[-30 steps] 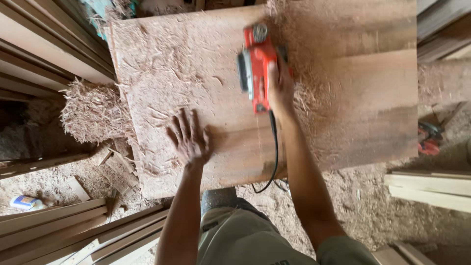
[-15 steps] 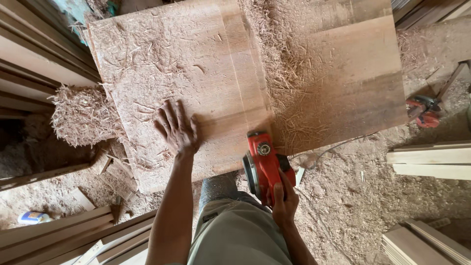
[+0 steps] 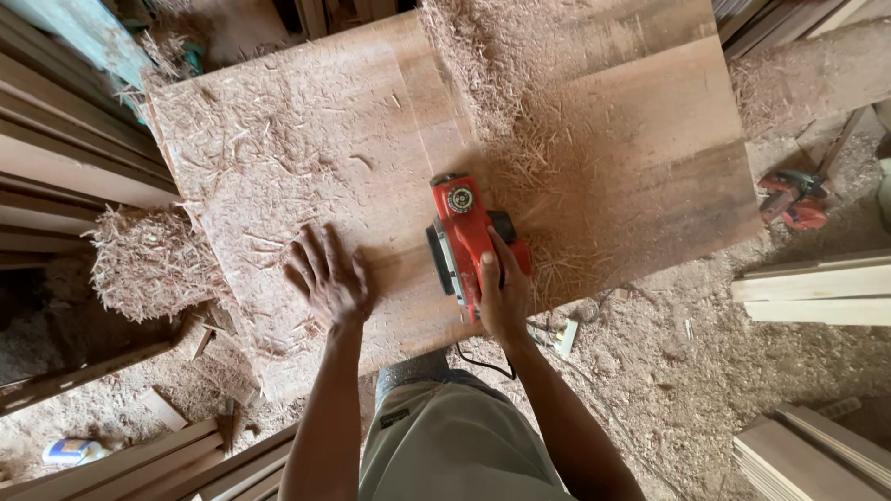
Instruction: The person uses a red electric sander to smooth a large wooden board. They move the sander back and forth across the surface, generating wood shavings, while keeping their left hand on the board for stability.
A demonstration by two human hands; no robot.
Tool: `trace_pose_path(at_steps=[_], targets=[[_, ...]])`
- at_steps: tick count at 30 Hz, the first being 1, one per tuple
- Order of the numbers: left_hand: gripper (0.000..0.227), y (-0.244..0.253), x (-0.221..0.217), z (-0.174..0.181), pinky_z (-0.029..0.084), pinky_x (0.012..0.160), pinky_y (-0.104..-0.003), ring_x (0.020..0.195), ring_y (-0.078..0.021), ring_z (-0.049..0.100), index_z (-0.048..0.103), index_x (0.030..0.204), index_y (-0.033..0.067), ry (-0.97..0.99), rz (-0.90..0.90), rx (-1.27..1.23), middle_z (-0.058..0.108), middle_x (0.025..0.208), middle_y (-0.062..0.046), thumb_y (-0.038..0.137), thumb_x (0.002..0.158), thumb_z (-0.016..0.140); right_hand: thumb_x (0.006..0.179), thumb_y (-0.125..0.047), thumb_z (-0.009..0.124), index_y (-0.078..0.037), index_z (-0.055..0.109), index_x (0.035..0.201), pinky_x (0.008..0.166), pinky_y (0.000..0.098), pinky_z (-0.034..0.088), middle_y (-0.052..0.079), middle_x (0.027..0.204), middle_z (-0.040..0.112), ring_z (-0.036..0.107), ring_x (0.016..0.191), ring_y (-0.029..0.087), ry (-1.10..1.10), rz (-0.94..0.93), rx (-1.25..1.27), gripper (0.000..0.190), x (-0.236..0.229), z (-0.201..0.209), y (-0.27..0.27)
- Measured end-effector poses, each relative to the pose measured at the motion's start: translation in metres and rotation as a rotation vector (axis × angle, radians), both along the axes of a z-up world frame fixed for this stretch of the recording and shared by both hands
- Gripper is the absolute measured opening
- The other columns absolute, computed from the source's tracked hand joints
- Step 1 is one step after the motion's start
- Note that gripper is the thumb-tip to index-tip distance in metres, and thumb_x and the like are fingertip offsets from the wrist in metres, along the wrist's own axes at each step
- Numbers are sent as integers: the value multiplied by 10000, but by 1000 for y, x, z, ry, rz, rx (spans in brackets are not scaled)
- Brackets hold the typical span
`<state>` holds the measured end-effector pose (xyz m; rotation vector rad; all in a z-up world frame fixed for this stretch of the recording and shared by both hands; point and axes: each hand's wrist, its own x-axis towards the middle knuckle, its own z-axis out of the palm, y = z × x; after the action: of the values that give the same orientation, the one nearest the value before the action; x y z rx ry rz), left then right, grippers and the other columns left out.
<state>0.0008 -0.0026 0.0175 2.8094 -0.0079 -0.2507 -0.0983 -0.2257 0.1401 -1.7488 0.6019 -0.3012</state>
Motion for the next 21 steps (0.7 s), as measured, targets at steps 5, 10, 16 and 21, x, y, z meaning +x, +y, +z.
trace_pose_path(at_steps=[5,10,16,21], targets=[[731,2,1,6,-37,1260,-584,1601,-347,30,152,1667,236,-19,-1,-29,46,1738,-96,595,1047,299,1067,-426,521,-67,574,1469,517,218,492,57,967,711,564,592,59,29,-55,84,541,52,0,0],[730,1,2,9,-18,1260,-603,1595,-372,54,178,1660,219,-38,10,-50,86,1733,-116,600,1049,296,1044,-444,526,-92,580,1441,491,215,489,23,985,698,575,605,56,36,-89,144,534,120,8,-1],[713,2,1,5,-14,1257,-611,1588,-396,81,192,1658,245,-79,16,-58,119,1732,-104,596,1045,289,1048,-505,489,-96,622,1404,486,215,506,23,1023,757,621,601,70,-40,-19,7,559,202,7,-6],[715,3,4,1,-10,1255,-614,1590,-388,87,188,1655,242,-97,9,-46,116,1729,-101,590,1037,274,1043,-535,451,-86,624,1372,503,271,577,129,845,738,701,577,125,-48,-8,-93,583,282,-19,-16]])
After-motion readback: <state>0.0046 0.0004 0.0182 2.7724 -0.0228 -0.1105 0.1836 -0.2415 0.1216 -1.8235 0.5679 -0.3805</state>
